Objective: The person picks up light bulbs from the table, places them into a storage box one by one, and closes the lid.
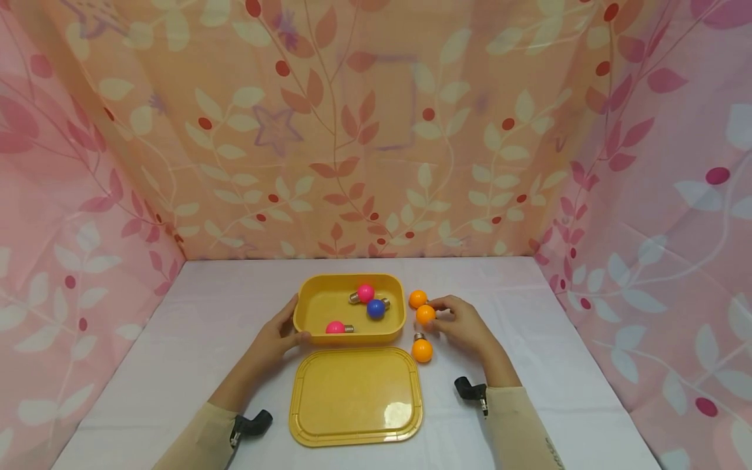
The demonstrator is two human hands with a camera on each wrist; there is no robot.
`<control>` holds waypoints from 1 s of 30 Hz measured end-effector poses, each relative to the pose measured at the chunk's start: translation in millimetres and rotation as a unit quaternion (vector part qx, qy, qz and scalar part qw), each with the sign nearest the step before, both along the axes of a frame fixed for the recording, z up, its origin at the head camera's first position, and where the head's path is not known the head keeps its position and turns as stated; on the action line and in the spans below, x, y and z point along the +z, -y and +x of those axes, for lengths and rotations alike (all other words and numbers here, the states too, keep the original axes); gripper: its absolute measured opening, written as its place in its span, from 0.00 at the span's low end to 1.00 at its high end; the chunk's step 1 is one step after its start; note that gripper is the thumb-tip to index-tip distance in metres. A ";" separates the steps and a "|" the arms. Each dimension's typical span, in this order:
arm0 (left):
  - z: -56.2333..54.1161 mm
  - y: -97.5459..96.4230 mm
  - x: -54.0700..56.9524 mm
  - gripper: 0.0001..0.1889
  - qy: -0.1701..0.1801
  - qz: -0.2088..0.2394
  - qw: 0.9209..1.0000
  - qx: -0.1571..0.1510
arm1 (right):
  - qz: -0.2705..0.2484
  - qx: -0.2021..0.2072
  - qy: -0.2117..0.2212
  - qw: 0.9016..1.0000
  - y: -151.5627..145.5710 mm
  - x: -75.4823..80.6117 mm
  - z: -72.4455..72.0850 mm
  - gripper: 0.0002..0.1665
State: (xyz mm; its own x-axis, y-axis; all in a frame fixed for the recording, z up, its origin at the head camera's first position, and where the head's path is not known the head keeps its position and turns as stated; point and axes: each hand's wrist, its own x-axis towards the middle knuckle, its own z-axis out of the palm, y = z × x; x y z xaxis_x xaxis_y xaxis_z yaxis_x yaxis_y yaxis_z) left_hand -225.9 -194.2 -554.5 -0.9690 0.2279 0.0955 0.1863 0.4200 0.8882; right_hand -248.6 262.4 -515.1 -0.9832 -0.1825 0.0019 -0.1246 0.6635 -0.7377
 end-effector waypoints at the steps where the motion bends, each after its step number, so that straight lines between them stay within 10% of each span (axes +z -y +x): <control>1: 0.0 0.0 0.0 0.53 0.000 0.000 1.000 0.000 | 0.001 0.001 -0.004 1.000 -0.5 1.1 0.4 0.28; 30: 1.5 -1.7 2.7 0.51 -0.005 -0.004 1.000 0.009 | -0.026 0.048 -0.102 0.993 22.7 45.7 -6.7 0.26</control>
State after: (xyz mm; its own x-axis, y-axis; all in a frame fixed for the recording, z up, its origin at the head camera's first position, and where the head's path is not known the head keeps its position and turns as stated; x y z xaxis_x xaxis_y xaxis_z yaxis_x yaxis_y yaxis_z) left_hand -224.4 -192.5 -551.8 -0.9719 0.2119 0.1024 0.1870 0.4312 0.8827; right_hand -255.3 239.7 -469.4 -0.9396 -0.2698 0.2106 -0.3354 0.6031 -0.7237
